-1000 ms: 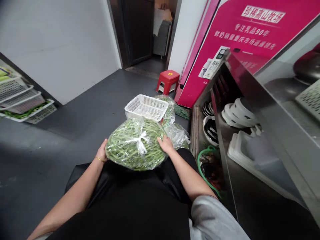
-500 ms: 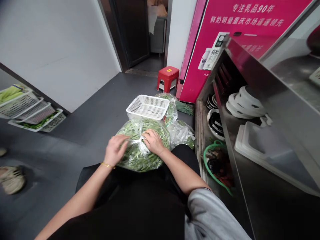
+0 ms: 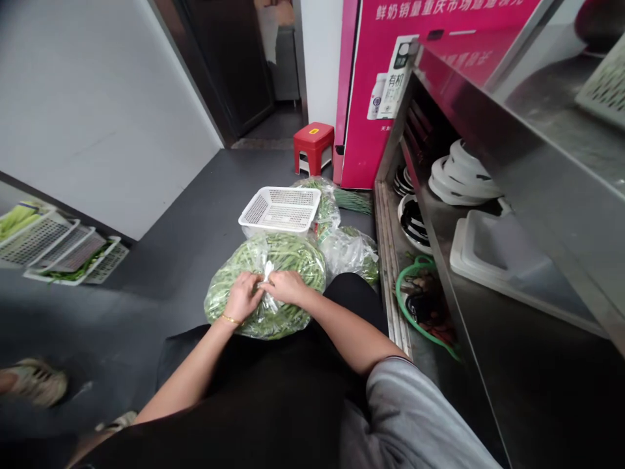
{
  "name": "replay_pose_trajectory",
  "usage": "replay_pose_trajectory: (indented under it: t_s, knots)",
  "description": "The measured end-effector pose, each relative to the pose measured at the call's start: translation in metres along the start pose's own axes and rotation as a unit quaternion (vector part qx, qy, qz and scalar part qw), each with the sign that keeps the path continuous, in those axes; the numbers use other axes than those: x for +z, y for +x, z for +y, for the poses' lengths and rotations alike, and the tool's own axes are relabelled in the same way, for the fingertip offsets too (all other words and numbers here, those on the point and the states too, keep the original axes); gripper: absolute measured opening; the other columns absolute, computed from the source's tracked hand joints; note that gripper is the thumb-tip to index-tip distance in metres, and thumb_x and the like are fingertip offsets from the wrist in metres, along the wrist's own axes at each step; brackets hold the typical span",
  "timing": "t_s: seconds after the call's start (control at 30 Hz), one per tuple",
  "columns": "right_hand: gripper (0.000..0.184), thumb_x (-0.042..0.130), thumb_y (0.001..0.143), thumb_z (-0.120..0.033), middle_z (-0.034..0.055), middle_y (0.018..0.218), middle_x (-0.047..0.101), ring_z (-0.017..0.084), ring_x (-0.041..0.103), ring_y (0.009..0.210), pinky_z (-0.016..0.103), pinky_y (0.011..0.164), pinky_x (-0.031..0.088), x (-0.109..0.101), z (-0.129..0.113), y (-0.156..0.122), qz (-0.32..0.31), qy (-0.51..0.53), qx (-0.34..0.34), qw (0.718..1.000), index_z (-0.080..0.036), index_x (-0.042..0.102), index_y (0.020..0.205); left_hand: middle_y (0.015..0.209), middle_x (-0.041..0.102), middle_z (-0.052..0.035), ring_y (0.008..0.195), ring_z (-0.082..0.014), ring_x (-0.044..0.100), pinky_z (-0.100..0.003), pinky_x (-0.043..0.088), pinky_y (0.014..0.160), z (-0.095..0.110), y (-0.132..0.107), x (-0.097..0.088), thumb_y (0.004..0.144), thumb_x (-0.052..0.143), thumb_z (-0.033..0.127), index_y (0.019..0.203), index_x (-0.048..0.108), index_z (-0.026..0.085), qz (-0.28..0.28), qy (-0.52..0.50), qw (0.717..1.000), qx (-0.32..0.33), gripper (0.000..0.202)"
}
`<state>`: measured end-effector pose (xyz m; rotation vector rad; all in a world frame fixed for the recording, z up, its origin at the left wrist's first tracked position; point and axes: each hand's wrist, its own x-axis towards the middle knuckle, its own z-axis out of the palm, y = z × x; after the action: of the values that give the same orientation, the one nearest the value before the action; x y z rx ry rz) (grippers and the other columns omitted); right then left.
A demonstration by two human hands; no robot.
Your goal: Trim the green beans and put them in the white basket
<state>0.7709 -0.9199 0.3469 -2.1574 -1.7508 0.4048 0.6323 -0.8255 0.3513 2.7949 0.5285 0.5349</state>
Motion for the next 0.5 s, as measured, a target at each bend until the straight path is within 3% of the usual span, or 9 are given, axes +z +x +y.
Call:
replay_pose_trajectory:
  t_s: [0.23,0.4,0.5]
  knots:
    - [0.032,0.042,0.086,-0.029,0.0144,0.090,0.070,0.023,0.064,0.082,0.030,0.071,0.043,-0.002,-0.007,0.000,0.003,0.002,-0.025,1.000,-0.011,0.068,0.091,0.078,0.057,-0.0100,0.079,-0.0236,0.053,-0.036,0.046,0.075,0.000,-0.005,0.004,0.083,0.046,0.019,0.091,0.061,0.013,-0.002,0.039,0.999,0.024,0.018]
    - [0.025,0.048,0.080,-0.028,0.0066,0.085,0.070,0.017,0.061,0.077,0.025,0.068,0.041,-0.011,-0.010,0.002,0.008,0.037,-0.040,0.999,-0.015,0.070,0.084,0.072,0.057,-0.0084,0.072,-0.0222,0.054,-0.035,0.047,0.070,-0.006,-0.002,0.009,0.082,0.045,0.020,0.085,0.063,0.015,0.012,0.001,0.999,0.039,0.020]
    - [0.020,0.052,0.078,-0.025,0.0010,0.071,0.066,0.010,0.055,0.065,0.019,0.061,0.037,-0.016,-0.009,0.003,0.032,0.096,-0.040,0.994,-0.015,0.068,0.072,0.071,0.057,-0.0068,0.069,-0.0204,0.056,-0.032,0.047,0.066,-0.008,0.005,0.003,0.081,0.045,0.022,0.082,0.064,0.016,0.019,-0.052,0.998,0.038,0.020]
